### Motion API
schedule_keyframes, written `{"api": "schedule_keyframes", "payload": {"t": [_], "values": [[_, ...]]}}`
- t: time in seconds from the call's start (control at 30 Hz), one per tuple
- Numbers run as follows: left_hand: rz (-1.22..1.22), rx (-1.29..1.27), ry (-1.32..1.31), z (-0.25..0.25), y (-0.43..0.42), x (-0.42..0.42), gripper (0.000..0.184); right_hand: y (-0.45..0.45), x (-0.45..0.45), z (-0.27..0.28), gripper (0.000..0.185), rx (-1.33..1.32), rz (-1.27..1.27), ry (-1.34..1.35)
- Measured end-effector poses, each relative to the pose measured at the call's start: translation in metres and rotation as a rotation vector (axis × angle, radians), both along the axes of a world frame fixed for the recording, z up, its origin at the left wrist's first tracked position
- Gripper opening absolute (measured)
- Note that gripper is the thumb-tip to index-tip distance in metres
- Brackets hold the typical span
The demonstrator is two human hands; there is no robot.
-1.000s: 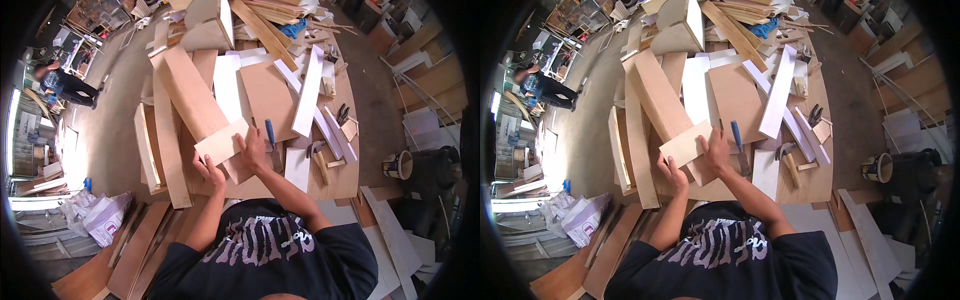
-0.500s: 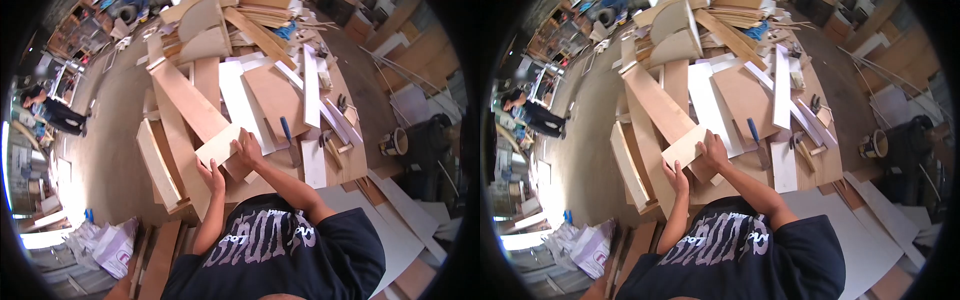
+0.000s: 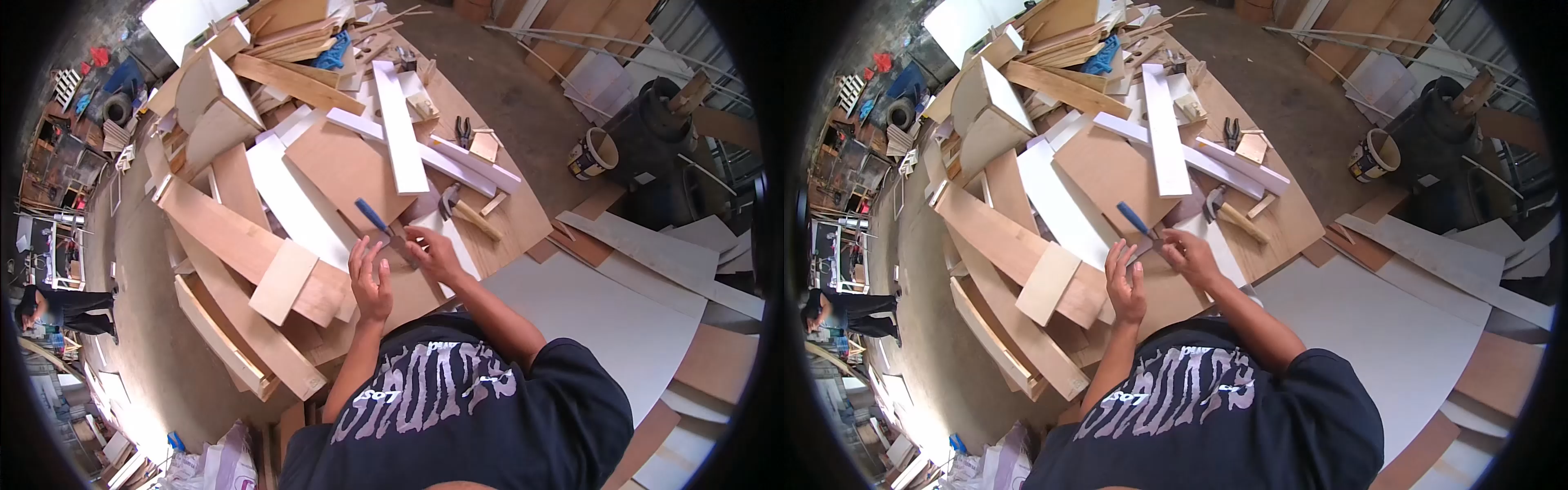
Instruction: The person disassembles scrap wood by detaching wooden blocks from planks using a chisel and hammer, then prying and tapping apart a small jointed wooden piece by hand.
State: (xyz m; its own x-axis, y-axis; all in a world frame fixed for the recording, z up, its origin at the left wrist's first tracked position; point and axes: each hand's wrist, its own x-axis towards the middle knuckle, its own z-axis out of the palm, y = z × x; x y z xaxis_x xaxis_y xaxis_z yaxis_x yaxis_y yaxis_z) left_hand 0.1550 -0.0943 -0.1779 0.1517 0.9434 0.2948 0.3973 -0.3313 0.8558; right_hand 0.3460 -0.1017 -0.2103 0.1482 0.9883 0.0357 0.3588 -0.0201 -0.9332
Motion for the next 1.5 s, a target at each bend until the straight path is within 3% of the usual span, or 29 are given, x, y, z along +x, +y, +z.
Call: {"api": "schedule_keyframes", "payload": {"t": [0.27,0.4,0.57,0.63,0.7,0.77,0.87,1.03,1.17,1.33,1.47,1.5], "values": [[0.090,-0.059,0.034,-0.022,0.016,0.153,0.033,0.018,0.179,-0.003,0.034,0.050,-0.136,-0.154],[0.053,-0.171,-0.024,-0.035,0.019,0.237,0.032,0.027,0.266,-0.018,0.034,0.008,-0.186,-0.088],[0.129,-0.284,0.033,-0.041,0.021,0.301,0.035,0.060,0.334,-0.048,0.047,-0.114,-0.357,-0.191],[0.171,-0.269,0.088,-0.044,0.025,0.318,0.037,0.082,0.352,-0.062,0.055,-0.154,-0.298,-0.213],[0.162,-0.151,0.289,-0.046,0.038,0.327,0.041,0.103,0.358,-0.077,0.062,-0.147,-0.301,-0.293],[0.141,-0.135,0.304,-0.063,0.055,0.334,0.047,0.125,0.363,-0.096,0.068,-0.189,-0.309,-0.207],[0.211,-0.437,-0.008,-0.063,0.077,0.356,0.057,0.156,0.362,-0.122,0.076,-0.299,-0.363,-0.188],[0.203,-0.474,0.086,-0.069,0.071,0.369,0.058,0.177,0.354,-0.119,0.081,-0.371,-0.413,-0.167],[0.230,-0.352,0.404,-0.055,0.049,0.370,0.059,0.175,0.350,-0.117,0.070,-0.451,-0.371,0.150],[0.206,-0.363,0.265,-0.054,0.037,0.345,0.056,0.165,0.340,-0.085,0.057,-0.463,-0.336,0.499],[0.196,-0.402,0.039,-0.036,0.030,0.325,0.054,0.147,0.326,-0.052,0.054,-0.293,-0.225,0.379],[0.195,-0.399,0.028,-0.029,0.029,0.318,0.054,0.141,0.320,-0.046,0.048,-0.213,-0.237,0.457]]}}
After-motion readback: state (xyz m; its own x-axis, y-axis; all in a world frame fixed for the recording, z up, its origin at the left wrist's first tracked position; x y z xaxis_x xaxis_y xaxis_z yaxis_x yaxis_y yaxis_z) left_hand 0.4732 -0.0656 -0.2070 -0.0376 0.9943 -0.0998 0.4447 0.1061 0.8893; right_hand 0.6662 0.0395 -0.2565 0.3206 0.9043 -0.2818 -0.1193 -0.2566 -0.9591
